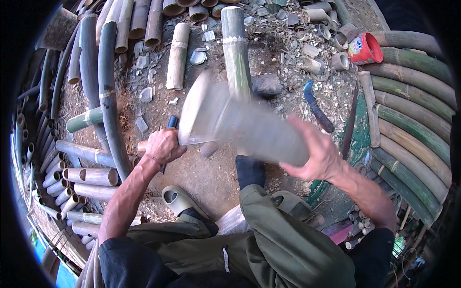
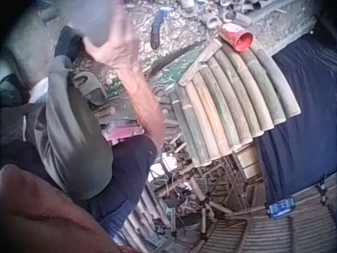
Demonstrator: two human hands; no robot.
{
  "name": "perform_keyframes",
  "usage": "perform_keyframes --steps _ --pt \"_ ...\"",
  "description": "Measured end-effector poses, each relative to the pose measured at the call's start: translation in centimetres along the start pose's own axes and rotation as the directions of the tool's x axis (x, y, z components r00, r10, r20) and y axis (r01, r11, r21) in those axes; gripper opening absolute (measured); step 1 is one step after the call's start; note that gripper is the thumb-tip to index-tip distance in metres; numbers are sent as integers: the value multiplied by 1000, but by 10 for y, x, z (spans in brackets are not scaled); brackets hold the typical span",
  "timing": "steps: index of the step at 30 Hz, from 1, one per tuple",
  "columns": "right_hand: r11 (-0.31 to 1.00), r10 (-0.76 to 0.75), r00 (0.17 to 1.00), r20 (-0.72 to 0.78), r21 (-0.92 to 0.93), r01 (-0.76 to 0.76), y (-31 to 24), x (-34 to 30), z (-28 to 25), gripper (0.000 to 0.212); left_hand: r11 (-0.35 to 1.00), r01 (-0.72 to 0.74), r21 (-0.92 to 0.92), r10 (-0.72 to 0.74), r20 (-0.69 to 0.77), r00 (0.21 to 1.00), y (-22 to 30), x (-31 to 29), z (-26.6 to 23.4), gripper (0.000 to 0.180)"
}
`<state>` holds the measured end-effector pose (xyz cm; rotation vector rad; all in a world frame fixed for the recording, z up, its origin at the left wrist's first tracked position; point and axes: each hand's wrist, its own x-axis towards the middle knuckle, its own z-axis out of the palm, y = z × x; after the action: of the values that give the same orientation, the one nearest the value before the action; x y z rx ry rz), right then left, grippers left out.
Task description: The person shapes bamboo poles by cutting notches with a saw and a knife, striking the knife with a hollow bamboo segment to carve out sections of the wood before fitting two poles together.
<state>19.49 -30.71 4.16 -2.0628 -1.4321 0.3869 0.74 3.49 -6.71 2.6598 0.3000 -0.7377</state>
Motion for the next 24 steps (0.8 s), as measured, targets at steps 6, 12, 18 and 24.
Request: perform_keyframes --steps 6,12,18,24 --pt "748 -263 857 443 -468 471 40 32 -4 62 997 51 54 -55 70 996 0 15 -9 26" --pt "719 -646 726 236 -131 683 -13 7 12 59 997 37 67 -40 30 999 -3 18 -7 26" --pt "860 -104 879 466 -402 315 31 30 -20 69 996 34 88 -35 11 999 -6 24 -8 28" --pt "817 -470 799 374 -157 554 43 21 6 75 996 8 88 -14 72 997 0 24 -7 27"
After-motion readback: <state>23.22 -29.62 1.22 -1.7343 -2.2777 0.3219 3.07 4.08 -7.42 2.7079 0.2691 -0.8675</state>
